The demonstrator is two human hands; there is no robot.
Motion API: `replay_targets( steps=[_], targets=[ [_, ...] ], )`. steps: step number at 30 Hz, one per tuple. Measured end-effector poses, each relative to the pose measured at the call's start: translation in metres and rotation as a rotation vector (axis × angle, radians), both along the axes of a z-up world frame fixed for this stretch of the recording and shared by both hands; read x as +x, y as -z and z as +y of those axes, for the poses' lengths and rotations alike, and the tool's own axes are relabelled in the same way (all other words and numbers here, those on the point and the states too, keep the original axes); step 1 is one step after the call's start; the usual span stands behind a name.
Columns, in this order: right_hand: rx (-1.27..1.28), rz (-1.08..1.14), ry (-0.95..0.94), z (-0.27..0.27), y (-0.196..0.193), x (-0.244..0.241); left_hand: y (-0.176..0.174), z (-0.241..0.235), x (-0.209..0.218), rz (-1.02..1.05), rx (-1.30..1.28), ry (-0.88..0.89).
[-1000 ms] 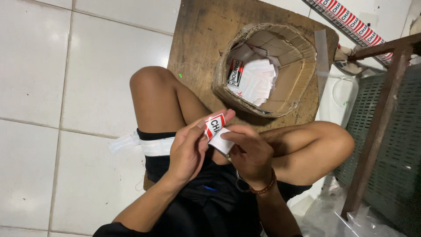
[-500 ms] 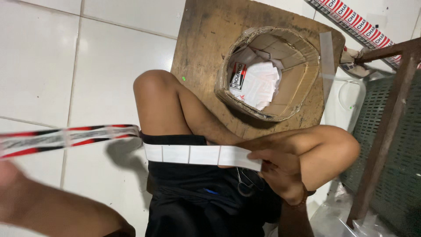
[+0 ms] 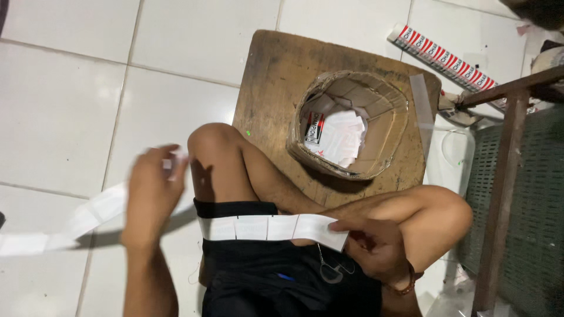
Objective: The person sits cross-legged on the floor and uses scissors to cut a long strip of white paper into smaller pieces. The cut pieces are placed into a cardboard box positioned on a wooden stool in front of them.
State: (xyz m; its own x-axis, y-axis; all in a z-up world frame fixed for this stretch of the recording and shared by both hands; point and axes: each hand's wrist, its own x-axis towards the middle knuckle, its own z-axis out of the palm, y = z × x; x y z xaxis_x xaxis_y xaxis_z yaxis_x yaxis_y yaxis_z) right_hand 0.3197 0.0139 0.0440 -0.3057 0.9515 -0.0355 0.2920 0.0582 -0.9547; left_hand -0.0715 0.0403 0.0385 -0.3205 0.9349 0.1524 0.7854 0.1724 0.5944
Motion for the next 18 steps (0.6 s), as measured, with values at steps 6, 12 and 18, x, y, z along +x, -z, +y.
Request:
replay_targets(
  steps=[6, 12, 18],
  targets=[
    [-0.082, 0.197, -0.101, 0.02, -0.016, -0.014, -0.006, 0.028, 0.116, -0.429, -0.17, 0.451],
    [0.204, -0.257, 0.011, 0.057, -0.027, -0.016, -0.025, 0.046, 0.145, -0.686, -0.562, 1.19],
    [-0.169, -0.074, 0.228, 0.094, -0.03, -0.014, -0.027, 0.062, 0.145, -0.994, -0.853, 0.876]
  ],
)
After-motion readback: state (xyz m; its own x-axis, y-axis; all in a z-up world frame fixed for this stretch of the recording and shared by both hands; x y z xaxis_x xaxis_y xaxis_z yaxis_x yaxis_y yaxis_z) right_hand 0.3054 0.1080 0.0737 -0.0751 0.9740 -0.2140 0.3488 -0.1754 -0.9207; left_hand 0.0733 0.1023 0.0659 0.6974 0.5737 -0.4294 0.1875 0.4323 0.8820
